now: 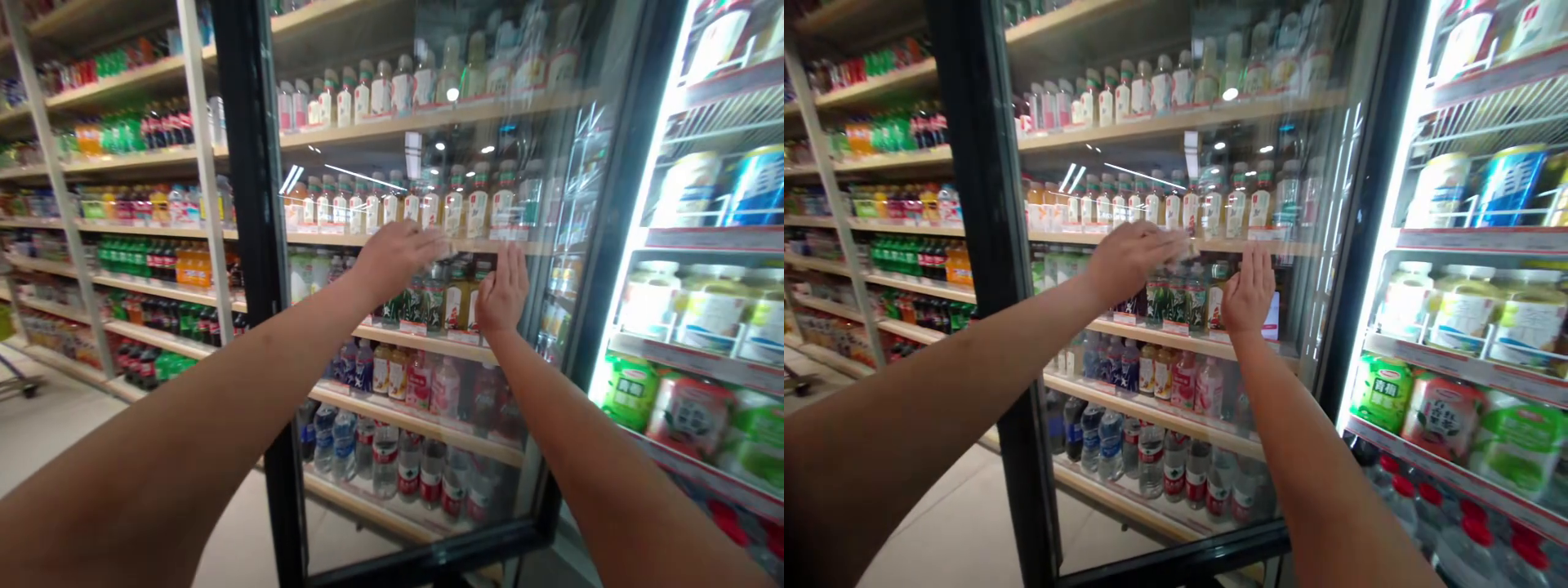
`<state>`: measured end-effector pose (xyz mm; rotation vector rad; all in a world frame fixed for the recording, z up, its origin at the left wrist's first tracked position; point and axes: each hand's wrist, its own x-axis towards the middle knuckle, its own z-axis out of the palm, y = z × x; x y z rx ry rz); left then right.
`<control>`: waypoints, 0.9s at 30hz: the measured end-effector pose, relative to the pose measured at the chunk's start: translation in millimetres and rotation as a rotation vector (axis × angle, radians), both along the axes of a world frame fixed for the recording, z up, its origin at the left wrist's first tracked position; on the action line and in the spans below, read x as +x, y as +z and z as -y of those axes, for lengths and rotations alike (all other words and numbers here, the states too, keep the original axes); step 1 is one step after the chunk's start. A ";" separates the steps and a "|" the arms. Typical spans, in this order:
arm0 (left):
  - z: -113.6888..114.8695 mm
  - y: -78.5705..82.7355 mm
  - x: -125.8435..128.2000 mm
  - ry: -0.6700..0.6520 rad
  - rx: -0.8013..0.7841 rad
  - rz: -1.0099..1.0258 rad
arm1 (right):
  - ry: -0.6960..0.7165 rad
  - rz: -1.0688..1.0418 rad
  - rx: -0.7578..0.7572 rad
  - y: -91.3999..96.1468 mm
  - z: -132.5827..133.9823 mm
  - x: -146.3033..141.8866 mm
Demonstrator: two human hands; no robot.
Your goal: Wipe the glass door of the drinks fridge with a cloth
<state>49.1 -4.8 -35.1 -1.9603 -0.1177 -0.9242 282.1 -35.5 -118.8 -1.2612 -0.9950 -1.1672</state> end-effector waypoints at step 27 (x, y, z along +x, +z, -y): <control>-11.5 -15.0 -32.2 -0.057 0.089 -0.086 | -0.003 0.006 0.029 -0.4 1.8 -3.5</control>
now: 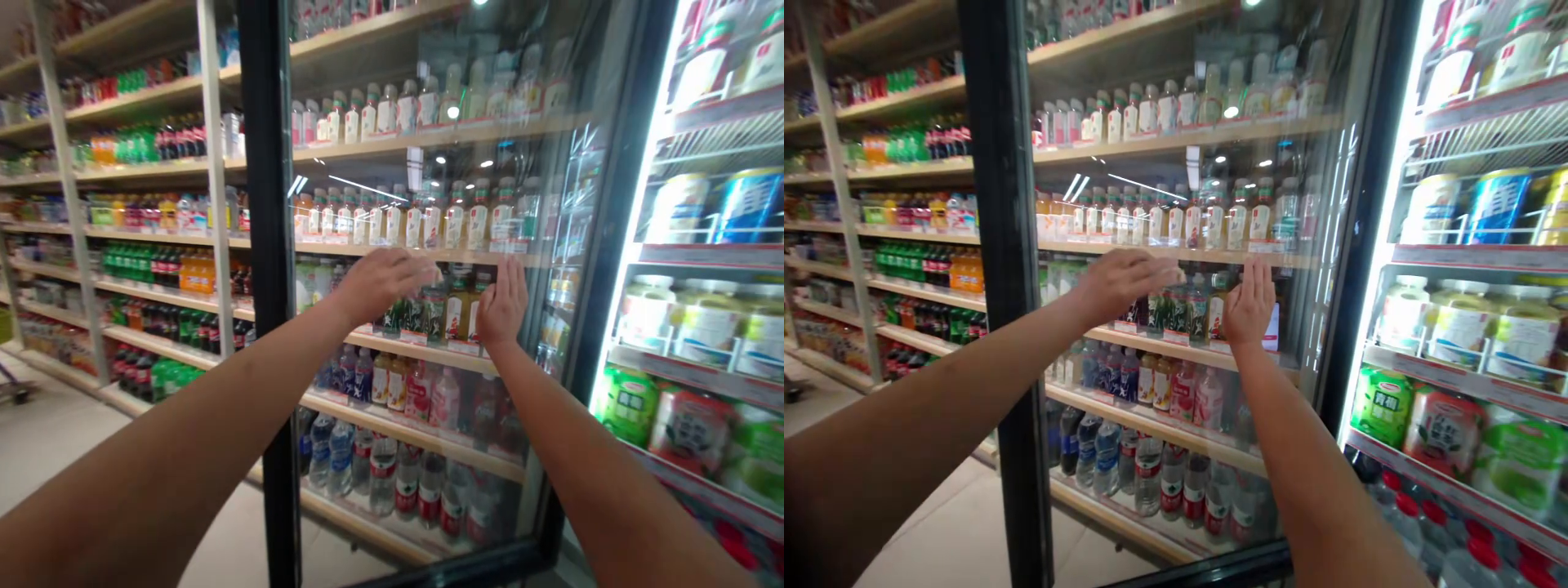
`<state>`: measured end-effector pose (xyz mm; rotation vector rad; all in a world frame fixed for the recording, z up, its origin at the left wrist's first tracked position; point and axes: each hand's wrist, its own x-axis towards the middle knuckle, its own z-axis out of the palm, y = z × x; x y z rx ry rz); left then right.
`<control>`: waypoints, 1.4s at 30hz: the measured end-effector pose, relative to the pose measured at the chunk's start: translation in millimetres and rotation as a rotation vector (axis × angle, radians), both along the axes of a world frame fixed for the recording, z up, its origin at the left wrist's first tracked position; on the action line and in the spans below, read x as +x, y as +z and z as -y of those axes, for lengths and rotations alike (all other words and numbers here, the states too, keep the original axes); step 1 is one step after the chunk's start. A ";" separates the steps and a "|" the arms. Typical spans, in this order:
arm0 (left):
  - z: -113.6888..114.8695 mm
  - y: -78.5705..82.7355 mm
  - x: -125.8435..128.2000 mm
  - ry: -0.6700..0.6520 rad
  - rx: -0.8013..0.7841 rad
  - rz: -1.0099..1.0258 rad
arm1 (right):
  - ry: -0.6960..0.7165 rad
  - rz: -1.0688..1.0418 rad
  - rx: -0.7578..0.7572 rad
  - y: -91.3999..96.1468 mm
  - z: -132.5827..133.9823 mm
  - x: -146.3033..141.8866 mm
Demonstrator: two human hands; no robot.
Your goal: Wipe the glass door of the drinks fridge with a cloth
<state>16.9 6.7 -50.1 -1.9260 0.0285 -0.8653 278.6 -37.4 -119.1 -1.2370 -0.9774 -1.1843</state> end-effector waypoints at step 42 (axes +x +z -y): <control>-10.8 -19.4 -35.6 0.198 -0.385 0.611 | 0.187 0.848 -0.335 -78.5 14.2 -91.8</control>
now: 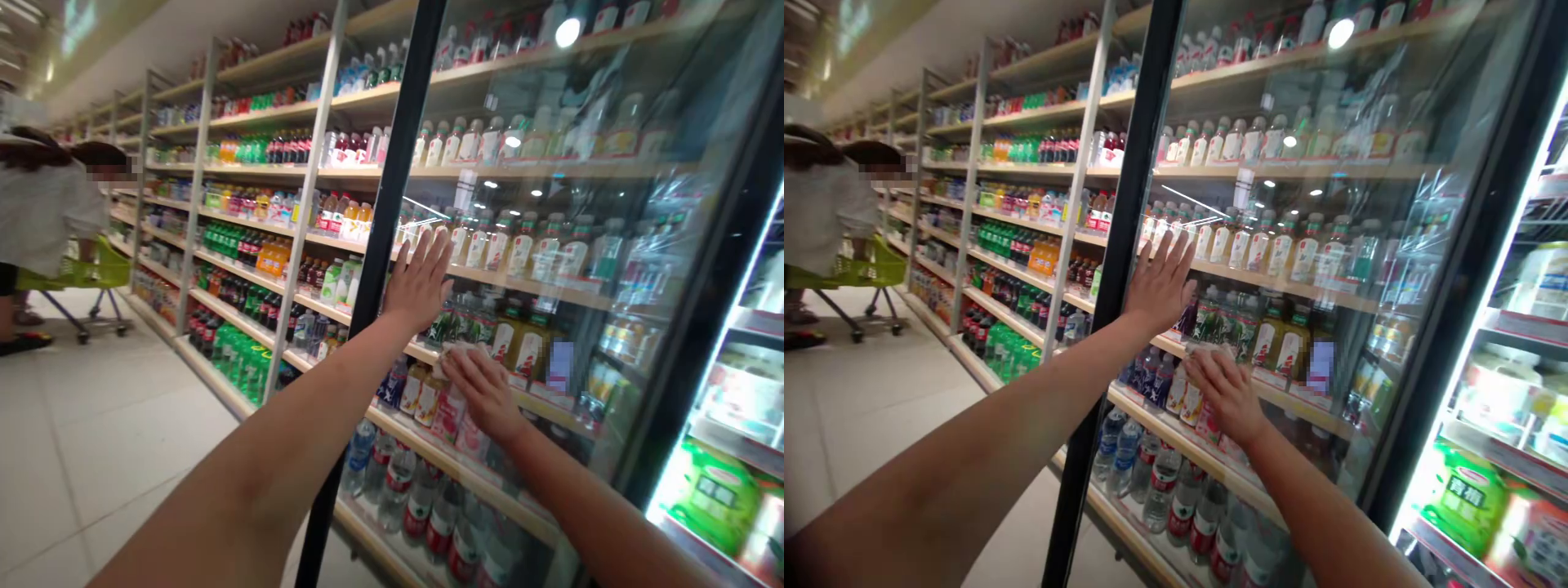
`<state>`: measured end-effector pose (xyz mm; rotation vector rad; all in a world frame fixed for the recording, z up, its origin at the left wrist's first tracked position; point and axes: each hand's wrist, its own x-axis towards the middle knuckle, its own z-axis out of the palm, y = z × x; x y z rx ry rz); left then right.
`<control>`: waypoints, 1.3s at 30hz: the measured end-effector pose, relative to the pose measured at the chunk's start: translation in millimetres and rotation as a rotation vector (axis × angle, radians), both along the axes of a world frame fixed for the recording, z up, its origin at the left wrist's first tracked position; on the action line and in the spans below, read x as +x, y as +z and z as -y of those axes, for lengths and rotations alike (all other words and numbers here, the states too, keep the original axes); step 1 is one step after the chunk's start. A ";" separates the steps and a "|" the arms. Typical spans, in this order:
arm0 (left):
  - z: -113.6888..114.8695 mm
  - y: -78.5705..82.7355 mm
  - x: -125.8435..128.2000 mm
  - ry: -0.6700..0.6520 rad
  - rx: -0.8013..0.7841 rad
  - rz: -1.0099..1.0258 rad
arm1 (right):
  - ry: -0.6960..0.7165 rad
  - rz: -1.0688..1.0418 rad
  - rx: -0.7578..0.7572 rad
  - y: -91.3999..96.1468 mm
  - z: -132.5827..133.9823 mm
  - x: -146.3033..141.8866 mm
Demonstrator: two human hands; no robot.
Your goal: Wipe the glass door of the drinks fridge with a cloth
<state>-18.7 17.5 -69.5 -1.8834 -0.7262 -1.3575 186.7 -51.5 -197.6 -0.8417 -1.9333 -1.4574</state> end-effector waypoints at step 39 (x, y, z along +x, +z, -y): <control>-4.2 -4.8 -0.8 0.016 0.022 -0.006 | 0.088 0.074 -0.096 8.4 -9.8 -23.0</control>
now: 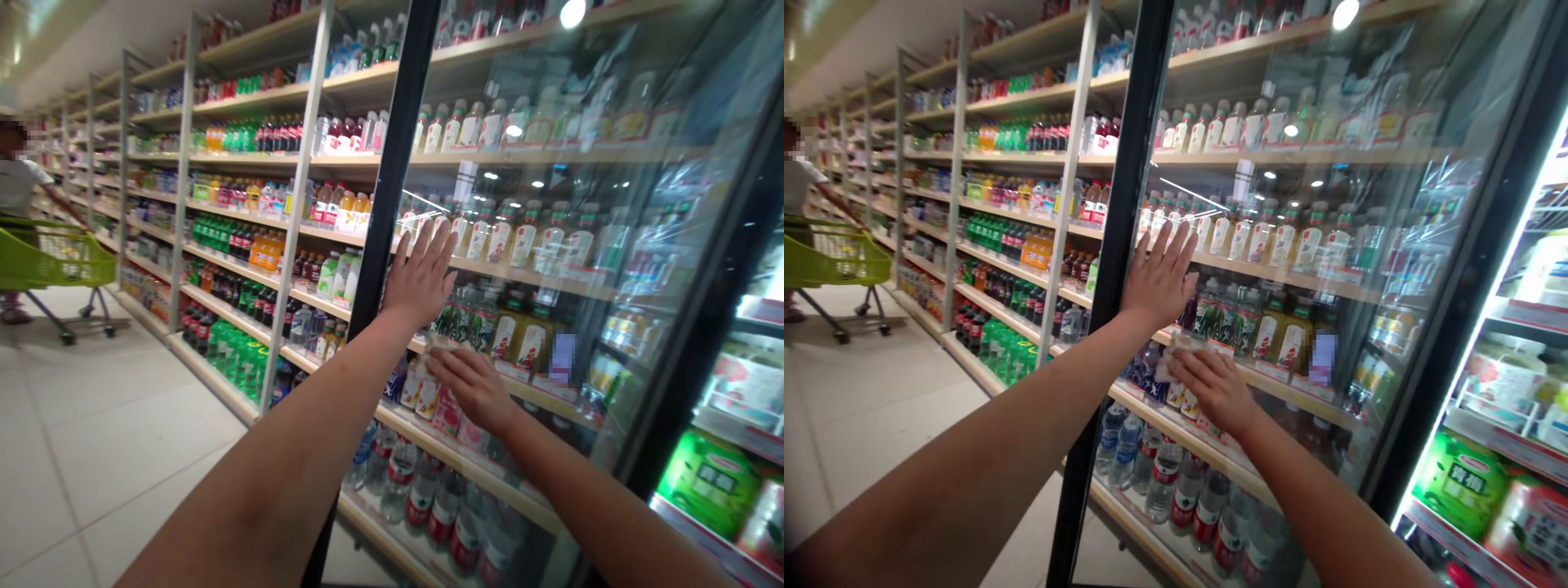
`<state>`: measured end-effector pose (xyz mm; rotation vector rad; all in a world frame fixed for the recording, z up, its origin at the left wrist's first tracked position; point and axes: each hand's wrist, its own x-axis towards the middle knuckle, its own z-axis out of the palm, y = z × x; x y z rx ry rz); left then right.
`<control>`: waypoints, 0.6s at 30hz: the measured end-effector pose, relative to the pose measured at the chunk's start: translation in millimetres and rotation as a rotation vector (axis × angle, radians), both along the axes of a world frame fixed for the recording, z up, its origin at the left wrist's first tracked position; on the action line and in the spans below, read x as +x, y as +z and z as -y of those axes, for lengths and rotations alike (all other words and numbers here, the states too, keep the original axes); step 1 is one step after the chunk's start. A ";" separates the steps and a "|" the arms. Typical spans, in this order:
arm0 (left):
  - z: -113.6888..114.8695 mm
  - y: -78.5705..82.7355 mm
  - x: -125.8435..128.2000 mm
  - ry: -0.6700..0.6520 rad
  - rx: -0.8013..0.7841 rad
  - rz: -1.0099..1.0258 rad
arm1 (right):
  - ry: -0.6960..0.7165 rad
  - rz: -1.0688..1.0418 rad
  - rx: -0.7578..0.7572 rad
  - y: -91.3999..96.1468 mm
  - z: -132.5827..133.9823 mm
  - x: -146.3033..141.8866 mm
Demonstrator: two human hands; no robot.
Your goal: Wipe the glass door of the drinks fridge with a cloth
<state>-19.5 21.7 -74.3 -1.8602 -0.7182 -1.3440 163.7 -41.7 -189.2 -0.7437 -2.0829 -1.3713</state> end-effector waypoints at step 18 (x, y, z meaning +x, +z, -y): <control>-0.5 -0.2 0.6 0.072 0.001 -0.002 | -0.039 -0.354 0.210 27.6 7.0 24.0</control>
